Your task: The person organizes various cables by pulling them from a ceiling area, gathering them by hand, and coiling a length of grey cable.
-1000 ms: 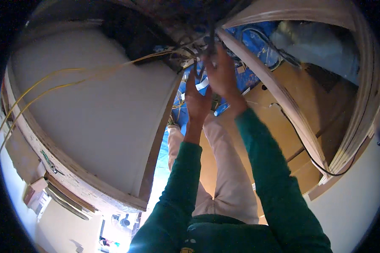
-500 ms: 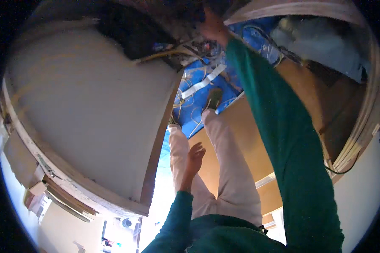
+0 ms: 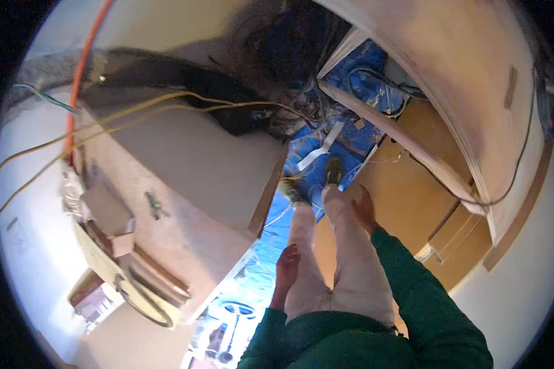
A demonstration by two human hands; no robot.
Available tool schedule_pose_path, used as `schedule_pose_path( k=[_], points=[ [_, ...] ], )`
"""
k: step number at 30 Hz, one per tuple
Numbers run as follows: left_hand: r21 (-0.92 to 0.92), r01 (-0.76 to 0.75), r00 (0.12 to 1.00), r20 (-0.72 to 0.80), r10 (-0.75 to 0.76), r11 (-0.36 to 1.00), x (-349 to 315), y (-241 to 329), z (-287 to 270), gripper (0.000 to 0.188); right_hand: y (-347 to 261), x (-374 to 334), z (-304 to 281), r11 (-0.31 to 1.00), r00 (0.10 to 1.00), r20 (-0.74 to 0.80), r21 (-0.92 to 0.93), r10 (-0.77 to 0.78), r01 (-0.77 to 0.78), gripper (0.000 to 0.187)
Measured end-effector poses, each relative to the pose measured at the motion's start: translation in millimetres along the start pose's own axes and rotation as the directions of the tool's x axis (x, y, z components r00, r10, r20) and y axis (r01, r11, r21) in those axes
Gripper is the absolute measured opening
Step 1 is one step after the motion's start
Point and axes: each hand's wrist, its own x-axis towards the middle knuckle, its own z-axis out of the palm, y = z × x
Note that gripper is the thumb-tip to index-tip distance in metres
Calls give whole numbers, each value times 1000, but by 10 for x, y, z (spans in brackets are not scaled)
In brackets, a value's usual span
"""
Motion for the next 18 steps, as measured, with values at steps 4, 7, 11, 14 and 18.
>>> schedule_pose_path(
  k=[4,7,11,14,18],
  points=[
    [516,-355,933,145,329,779,-581,1645,-45,28,635,-982,-123,920,911,-133,12,389,-391,61],
    [581,-643,710,206,673,499,-1088,2251,-312,30,467,-1699,-348,868,862,-132,165,489,-468,62],
    [789,-556,523,87,848,262,-1051,2886,-571,48,163,-2163,-245,800,796,-174,311,579,-514,64],
    [879,-449,688,224,690,162,-892,2762,-777,58,-7,-2456,1,856,838,-220,275,499,-437,65],
    [910,-402,785,285,551,102,-812,2635,-905,71,-228,-2512,151,842,877,-83,336,473,-422,64]
  ],
)
